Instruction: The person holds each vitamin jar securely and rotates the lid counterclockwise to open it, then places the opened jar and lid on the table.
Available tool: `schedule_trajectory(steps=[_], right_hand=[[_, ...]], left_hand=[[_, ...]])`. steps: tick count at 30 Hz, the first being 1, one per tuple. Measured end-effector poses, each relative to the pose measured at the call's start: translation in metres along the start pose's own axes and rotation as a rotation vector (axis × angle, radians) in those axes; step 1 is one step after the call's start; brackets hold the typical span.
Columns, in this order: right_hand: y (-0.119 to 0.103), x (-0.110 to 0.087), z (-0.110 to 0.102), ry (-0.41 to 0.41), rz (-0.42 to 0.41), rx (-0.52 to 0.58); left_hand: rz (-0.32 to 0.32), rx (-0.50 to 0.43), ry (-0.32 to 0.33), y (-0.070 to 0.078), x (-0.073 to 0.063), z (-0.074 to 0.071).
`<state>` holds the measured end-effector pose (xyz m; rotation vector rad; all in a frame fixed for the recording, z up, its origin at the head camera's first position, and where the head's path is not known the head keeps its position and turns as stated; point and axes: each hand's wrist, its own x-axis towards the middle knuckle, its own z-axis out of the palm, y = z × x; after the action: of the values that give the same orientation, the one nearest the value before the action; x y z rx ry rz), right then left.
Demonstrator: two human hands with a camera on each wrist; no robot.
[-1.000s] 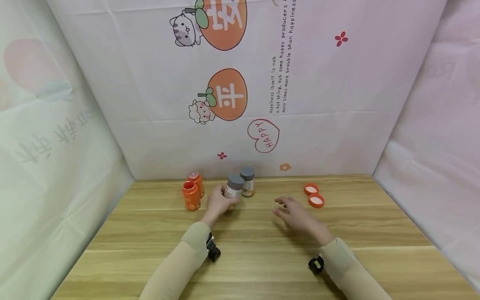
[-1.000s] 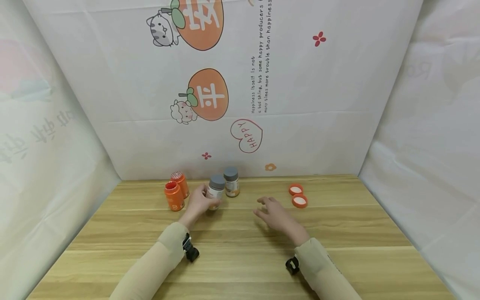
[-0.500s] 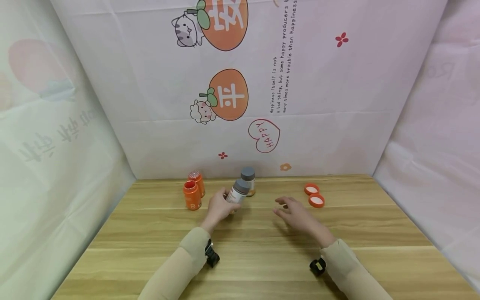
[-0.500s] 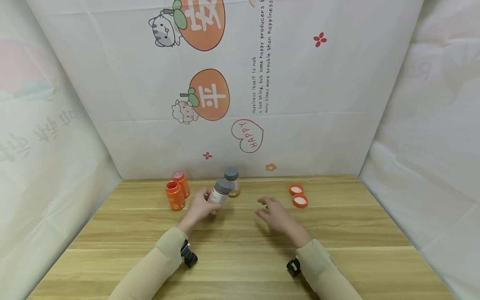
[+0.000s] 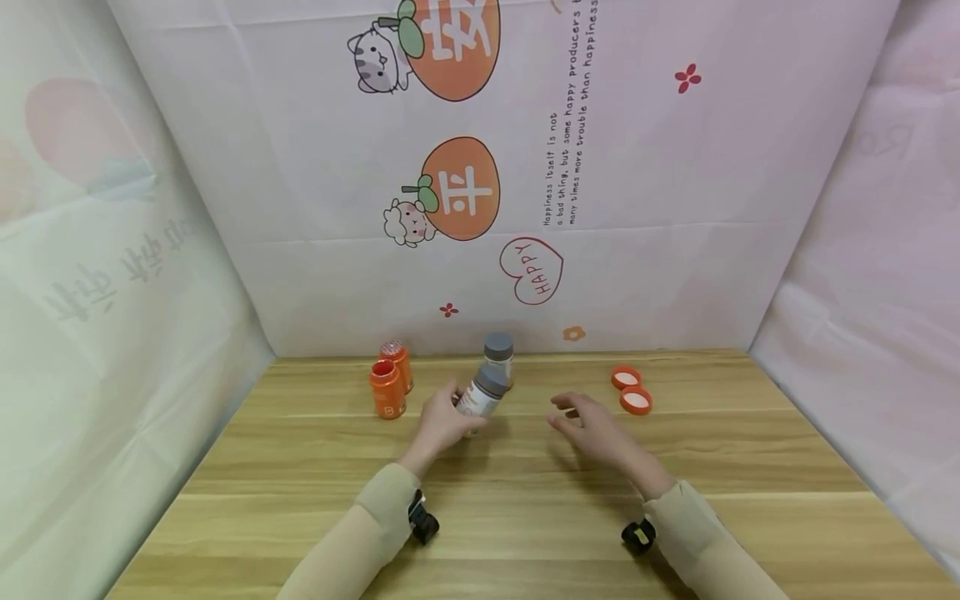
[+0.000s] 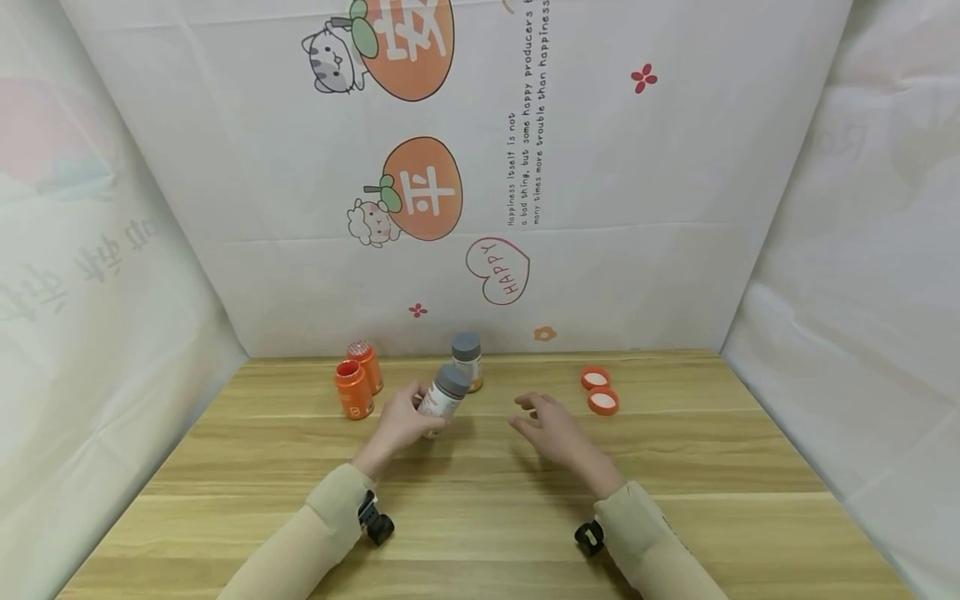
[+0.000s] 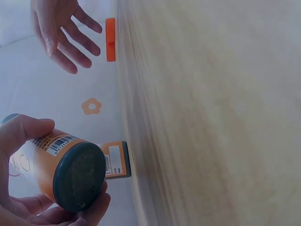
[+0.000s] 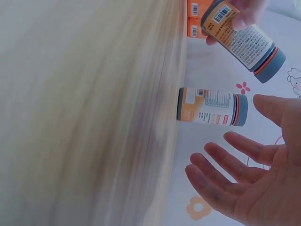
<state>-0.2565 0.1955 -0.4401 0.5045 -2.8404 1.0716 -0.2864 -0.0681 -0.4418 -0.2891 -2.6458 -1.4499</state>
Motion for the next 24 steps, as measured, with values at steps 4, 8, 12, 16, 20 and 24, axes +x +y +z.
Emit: schedule_trajectory(steps=[4, 8, 12, 16, 20, 24], right_hand=[[-0.005, -0.001, 0.0, 0.009, -0.013, -0.01], [-0.01, -0.001, 0.0, 0.017, -0.015, -0.015], [-0.013, -0.001, 0.0, 0.024, -0.019, -0.001], [-0.017, -0.001, 0.0, 0.03, -0.028, 0.025], [-0.021, -0.001, -0.001, 0.035, -0.022, 0.047], [-0.026, -0.002, -0.001, 0.042, -0.005, 0.072]], left_hand=[[0.011, 0.003, -0.015, 0.002, -0.004, 0.001], [0.013, 0.007, -0.03, 0.004, -0.008, 0.001], [0.024, 0.006, -0.052, 0.007, -0.011, 0.002], [0.023, 0.02, -0.073, 0.012, -0.014, 0.003], [0.027, 0.044, -0.084, 0.016, -0.017, 0.006], [0.037, 0.063, -0.086, 0.018, -0.019, 0.009]])
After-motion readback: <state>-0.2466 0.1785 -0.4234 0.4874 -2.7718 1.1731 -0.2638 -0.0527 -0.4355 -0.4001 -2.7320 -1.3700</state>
